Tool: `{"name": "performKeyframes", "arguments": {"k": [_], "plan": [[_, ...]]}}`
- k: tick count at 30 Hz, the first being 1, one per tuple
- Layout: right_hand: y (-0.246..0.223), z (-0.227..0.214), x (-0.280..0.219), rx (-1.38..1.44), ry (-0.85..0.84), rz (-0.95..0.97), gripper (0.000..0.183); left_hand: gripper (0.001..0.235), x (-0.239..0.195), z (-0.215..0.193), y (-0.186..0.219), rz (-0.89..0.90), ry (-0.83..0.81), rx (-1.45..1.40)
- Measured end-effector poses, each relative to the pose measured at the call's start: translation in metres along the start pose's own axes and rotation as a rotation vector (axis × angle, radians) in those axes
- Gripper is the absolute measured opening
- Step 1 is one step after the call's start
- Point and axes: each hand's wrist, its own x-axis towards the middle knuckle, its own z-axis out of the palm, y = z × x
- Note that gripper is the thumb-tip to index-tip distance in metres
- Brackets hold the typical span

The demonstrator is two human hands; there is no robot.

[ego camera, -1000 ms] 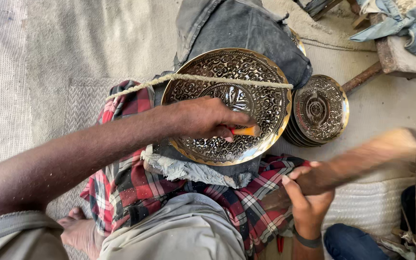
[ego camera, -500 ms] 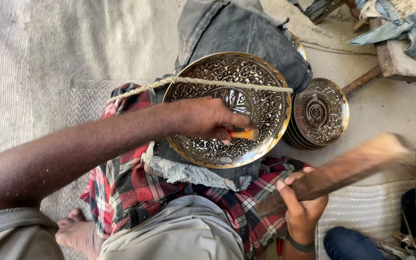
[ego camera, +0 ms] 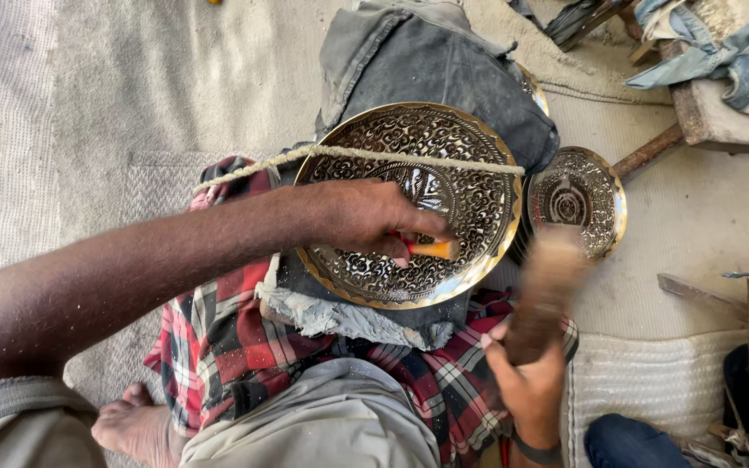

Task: The person sits on the floor and uses a hammer and chisel to engrave intricate patterns onto a brass plate. They repeatedly strike the chisel to create detailed designs, occasionally adjusting the plate's position.

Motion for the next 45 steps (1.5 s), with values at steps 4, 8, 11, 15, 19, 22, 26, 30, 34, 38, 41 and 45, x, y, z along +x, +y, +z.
{"name": "performKeyframes", "arguments": {"k": [4,8,11,15,19,22,26,30,34,38,41,45], "plan": [[0.004,0.005,-0.006,0.145,0.136,-0.112,0.059,0.052,0.000,0.002,-0.003,0.030,-0.039,-0.002],[0.004,0.011,0.002,-0.074,0.071,-0.156,0.055,0.052,0.000,-0.004,-0.004,0.083,0.001,-0.037],[0.008,0.010,-0.008,0.394,0.144,-0.076,0.054,0.050,-0.001,0.008,-0.009,0.051,-0.027,-0.035],[0.010,0.013,-0.001,-0.593,0.112,-0.196,0.070,0.054,0.003,-0.002,-0.010,0.048,-0.067,-0.027],[0.015,0.017,-0.004,0.341,0.127,-0.089,0.056,0.053,-0.001,-0.001,-0.011,0.069,-0.055,-0.052],[0.017,0.016,-0.006,0.137,0.168,-0.076,0.062,0.053,0.001,-0.004,-0.011,0.070,-0.096,-0.012],[0.016,0.018,-0.005,0.060,0.081,-0.105,0.062,0.055,0.003,-0.009,-0.013,0.116,-0.094,-0.002],[0.014,0.023,-0.011,0.173,0.211,-0.233,0.053,0.055,0.004,-0.003,-0.014,0.027,-0.153,-0.010],[0.011,0.023,-0.009,-0.050,0.144,-0.160,0.061,0.055,0.005,-0.012,-0.014,0.144,-0.117,-0.026],[0.027,0.023,-0.021,0.078,0.204,-0.150,0.051,0.055,0.004,-0.010,-0.009,0.180,-0.130,-0.044],[0.044,0.021,-0.020,0.108,0.045,0.053,0.055,0.043,0.001,-0.030,0.014,0.100,-0.062,0.116],[0.069,0.014,-0.027,0.227,0.048,0.111,0.054,0.028,-0.038,-0.074,0.031,0.444,0.557,0.197]]}}
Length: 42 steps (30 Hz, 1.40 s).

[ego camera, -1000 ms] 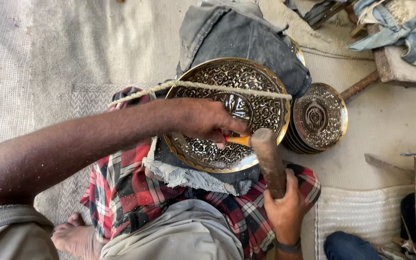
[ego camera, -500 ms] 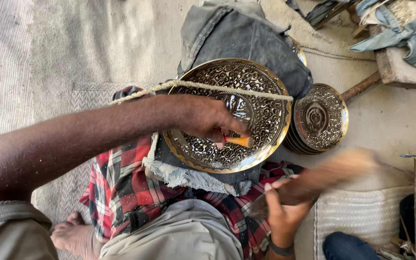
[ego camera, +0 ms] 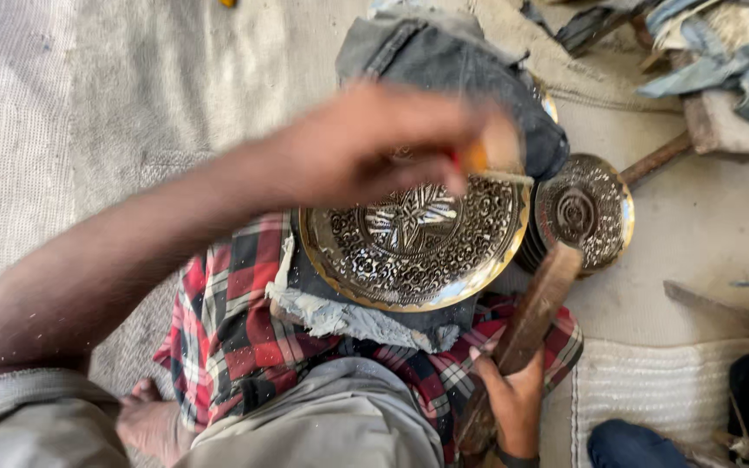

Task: The person sits on the floor and uses a hammer and chisel to engrave intricate patterns onto a brass plate. They repeatedly strike the chisel to create detailed designs, occasionally adjusting the plate's position.

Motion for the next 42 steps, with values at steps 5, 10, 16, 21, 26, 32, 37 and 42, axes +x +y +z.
{"name": "performKeyframes", "arguments": {"k": [5,10,16,21,26,32,37,42], "plan": [[0.008,0.000,-0.003,-0.572,-0.146,-0.006,0.073,0.039,-0.033,-0.048,0.008,-0.337,0.288,-0.090],[-0.023,-0.001,0.015,-0.308,-0.051,-0.326,0.047,0.041,-0.052,-0.003,0.043,-0.596,0.084,0.479],[-0.074,0.033,0.092,0.025,-0.236,-0.079,0.049,0.048,-0.025,0.034,0.047,-0.510,-0.216,0.945],[-0.100,0.053,0.124,0.133,-0.489,-0.186,0.030,0.040,-0.004,0.026,0.019,-0.551,-0.015,0.974],[-0.098,0.049,0.120,0.079,-0.451,-0.112,0.028,0.046,0.015,0.002,-0.058,-0.618,0.131,0.410],[-0.104,0.057,0.122,0.124,-0.422,-0.124,0.025,0.049,0.002,0.005,-0.106,-0.640,0.148,0.008],[-0.141,0.035,0.092,0.015,-0.195,-0.350,0.031,0.050,-0.021,0.000,-0.094,-0.641,0.238,-0.062],[-0.153,-0.003,0.080,0.558,-0.233,-0.829,0.031,0.048,-0.058,0.036,-0.032,-0.670,0.363,0.232]]}}
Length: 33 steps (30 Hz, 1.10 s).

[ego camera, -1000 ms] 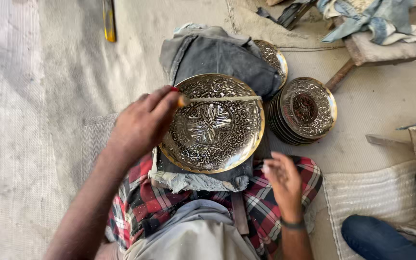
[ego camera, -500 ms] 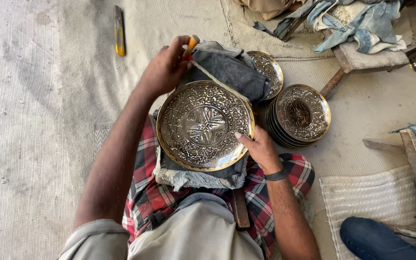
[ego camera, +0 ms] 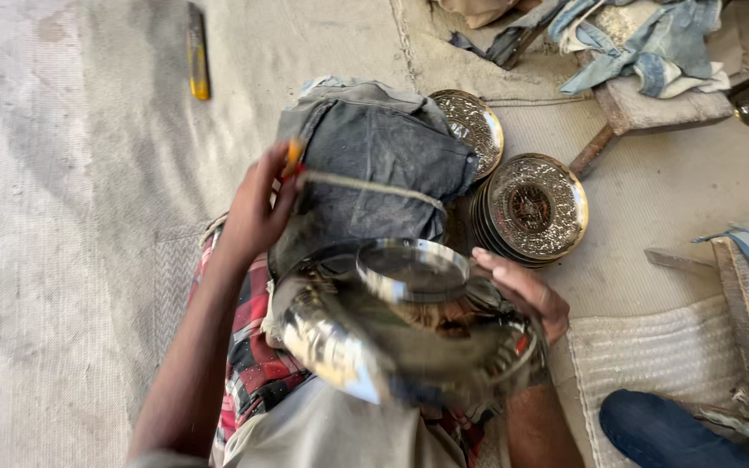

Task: The person sits on the floor and uses a hammer and chisel to engrave intricate patterns onto a brass plate. They repeatedly strike the chisel to create detailed designs, occasionally adjusting the plate's position.

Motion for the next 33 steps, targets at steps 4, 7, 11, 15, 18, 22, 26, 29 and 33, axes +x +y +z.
{"name": "performKeyframes", "arguments": {"k": [4,7,11,15,18,22,26,29,33], "plan": [[0.006,-0.011,-0.006,-0.415,-0.176,-0.006,0.035,0.047,-0.065,0.006,0.016,0.052,-0.030,0.335],[0.012,-0.031,-0.009,-0.440,0.003,0.043,0.032,0.043,-0.083,0.023,0.022,0.109,-0.016,0.380],[0.048,-0.089,0.033,-0.367,0.421,-0.052,0.013,0.039,-0.083,0.032,0.026,0.022,-0.085,0.495],[0.126,-0.126,0.102,-0.071,0.872,0.281,0.049,0.043,-0.077,0.034,0.023,0.060,-0.095,0.511],[0.204,-0.122,0.121,-0.024,0.906,0.545,0.048,0.043,-0.077,0.037,0.017,0.063,-0.091,0.518],[0.299,-0.124,0.110,-0.090,0.851,0.837,0.024,0.041,-0.077,0.037,0.016,0.043,-0.088,0.522],[0.362,-0.143,0.086,-0.477,0.673,0.707,0.028,0.041,-0.078,0.039,0.015,0.022,-0.102,0.532],[0.376,-0.145,0.078,-0.399,0.581,0.966,0.036,0.040,-0.077,0.041,0.010,0.027,-0.096,0.553],[0.344,-0.126,0.043,0.110,0.462,0.973,0.028,0.038,-0.079,0.042,0.006,0.037,-0.103,0.515]]}}
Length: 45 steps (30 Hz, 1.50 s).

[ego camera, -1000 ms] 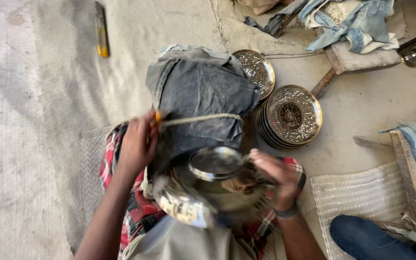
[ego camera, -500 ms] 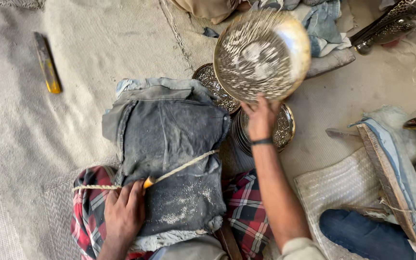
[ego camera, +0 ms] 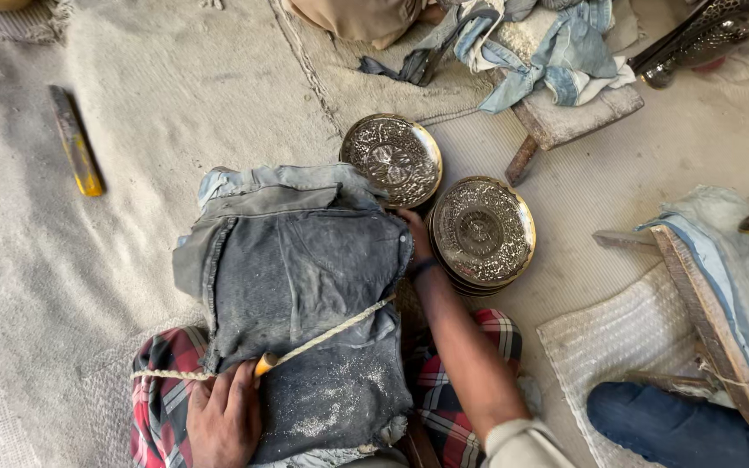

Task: The person sits on the floor and uses a hammer and chisel to engrave intricate patterns onto a brass plate. They repeatedly strike the chisel to create detailed designs, occasionally adjusting the plate's position.

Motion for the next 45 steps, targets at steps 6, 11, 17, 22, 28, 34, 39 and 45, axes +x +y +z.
{"name": "performKeyframes", "arguments": {"k": [6,11,17,22,28,34,39,45], "plan": [[-0.015,-0.061,-0.130,-0.290,0.403,-0.058,0.016,0.039,0.000,0.001,-0.001,0.006,-0.003,-0.003],[-0.053,-0.168,-0.151,-1.087,0.820,-0.644,0.058,0.041,-0.001,-0.002,0.003,-0.032,-0.011,0.009],[-0.053,-0.196,-0.135,-0.289,0.633,0.306,0.041,0.044,-0.002,-0.007,0.004,-0.002,-0.013,-0.002],[-0.066,-0.196,-0.146,-0.374,0.628,0.177,0.031,0.042,-0.003,-0.009,0.006,-0.016,-0.019,0.003],[-0.121,-0.196,-0.182,-1.041,0.765,-0.406,0.021,0.040,-0.004,-0.010,0.006,0.037,0.003,0.012],[-0.129,-0.178,-0.213,-1.606,0.847,-0.936,0.031,0.041,-0.004,-0.012,0.008,0.026,-0.015,0.024],[-0.098,-0.168,-0.205,-1.735,0.597,-0.935,0.039,0.041,-0.001,-0.022,0.016,0.072,0.071,-0.007],[-0.133,-0.165,-0.209,-1.476,0.908,-0.630,0.006,0.038,0.004,-0.037,0.028,-0.016,-0.036,-0.119]]}}
